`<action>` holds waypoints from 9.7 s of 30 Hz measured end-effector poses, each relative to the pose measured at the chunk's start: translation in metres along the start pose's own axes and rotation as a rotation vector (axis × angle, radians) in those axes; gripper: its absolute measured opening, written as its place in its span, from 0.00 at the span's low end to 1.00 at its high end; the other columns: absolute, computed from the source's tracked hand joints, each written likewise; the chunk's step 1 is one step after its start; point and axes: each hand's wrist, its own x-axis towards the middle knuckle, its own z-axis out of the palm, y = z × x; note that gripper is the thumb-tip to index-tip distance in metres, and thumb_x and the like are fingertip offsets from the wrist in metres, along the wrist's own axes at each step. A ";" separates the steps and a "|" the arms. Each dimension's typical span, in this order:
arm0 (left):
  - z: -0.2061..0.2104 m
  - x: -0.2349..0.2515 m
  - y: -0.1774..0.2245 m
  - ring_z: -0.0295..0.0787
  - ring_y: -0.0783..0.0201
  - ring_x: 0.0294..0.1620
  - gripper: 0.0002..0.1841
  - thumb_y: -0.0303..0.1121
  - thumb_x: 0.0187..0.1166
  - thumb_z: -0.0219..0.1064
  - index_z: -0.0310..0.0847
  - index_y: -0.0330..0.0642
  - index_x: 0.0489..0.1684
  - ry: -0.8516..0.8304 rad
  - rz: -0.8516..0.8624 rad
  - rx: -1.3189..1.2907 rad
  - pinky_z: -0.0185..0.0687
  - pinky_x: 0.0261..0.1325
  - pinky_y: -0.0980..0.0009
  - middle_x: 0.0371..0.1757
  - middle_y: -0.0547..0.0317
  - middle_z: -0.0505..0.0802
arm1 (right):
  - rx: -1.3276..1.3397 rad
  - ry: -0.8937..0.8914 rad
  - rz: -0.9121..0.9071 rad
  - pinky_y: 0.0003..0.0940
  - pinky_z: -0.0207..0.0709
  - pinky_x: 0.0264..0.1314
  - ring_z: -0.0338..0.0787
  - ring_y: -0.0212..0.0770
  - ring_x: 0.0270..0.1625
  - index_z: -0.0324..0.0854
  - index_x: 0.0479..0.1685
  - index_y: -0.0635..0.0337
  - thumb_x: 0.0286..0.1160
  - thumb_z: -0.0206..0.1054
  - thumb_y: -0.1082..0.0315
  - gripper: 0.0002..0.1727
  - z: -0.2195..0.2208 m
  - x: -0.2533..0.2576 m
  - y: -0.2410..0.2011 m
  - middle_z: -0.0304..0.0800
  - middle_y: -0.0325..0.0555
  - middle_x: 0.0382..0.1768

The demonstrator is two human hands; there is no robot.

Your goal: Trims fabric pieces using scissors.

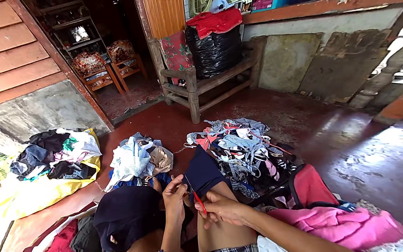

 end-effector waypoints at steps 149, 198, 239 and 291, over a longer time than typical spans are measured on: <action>0.119 0.064 -0.009 0.81 0.61 0.75 0.63 0.40 0.48 0.92 0.53 0.42 0.92 -0.721 0.246 0.559 0.81 0.78 0.59 0.77 0.53 0.83 | -0.341 0.448 -0.970 0.24 0.79 0.36 0.83 0.26 0.34 0.84 0.50 0.56 0.77 0.63 0.73 0.09 -0.077 -0.080 -0.135 0.87 0.35 0.38; 0.062 -0.050 0.008 0.55 0.43 0.91 0.66 0.55 0.46 0.90 0.52 0.51 0.95 -0.467 0.284 0.891 0.81 0.74 0.43 0.95 0.40 0.48 | -0.169 0.860 -0.373 0.45 0.88 0.39 0.92 0.44 0.41 0.82 0.57 0.61 0.81 0.69 0.65 0.12 -0.098 -0.070 -0.115 0.91 0.51 0.44; -0.237 -0.001 0.183 0.92 0.54 0.57 0.31 0.34 0.66 0.82 0.79 0.35 0.70 -0.045 -0.073 1.031 0.89 0.62 0.54 0.59 0.45 0.92 | -0.175 0.528 -0.269 0.33 0.88 0.29 0.94 0.44 0.35 0.83 0.51 0.60 0.94 0.51 0.64 0.15 -0.053 -0.051 -0.093 0.96 0.51 0.45; -0.078 0.018 0.140 0.95 0.47 0.45 0.10 0.24 0.69 0.68 0.84 0.31 0.45 -0.178 -0.094 -0.494 0.92 0.50 0.48 0.43 0.36 0.94 | -0.155 0.468 -0.452 0.35 0.83 0.37 0.87 0.39 0.36 0.86 0.50 0.60 0.79 0.69 0.74 0.06 0.063 0.061 -0.159 0.89 0.48 0.40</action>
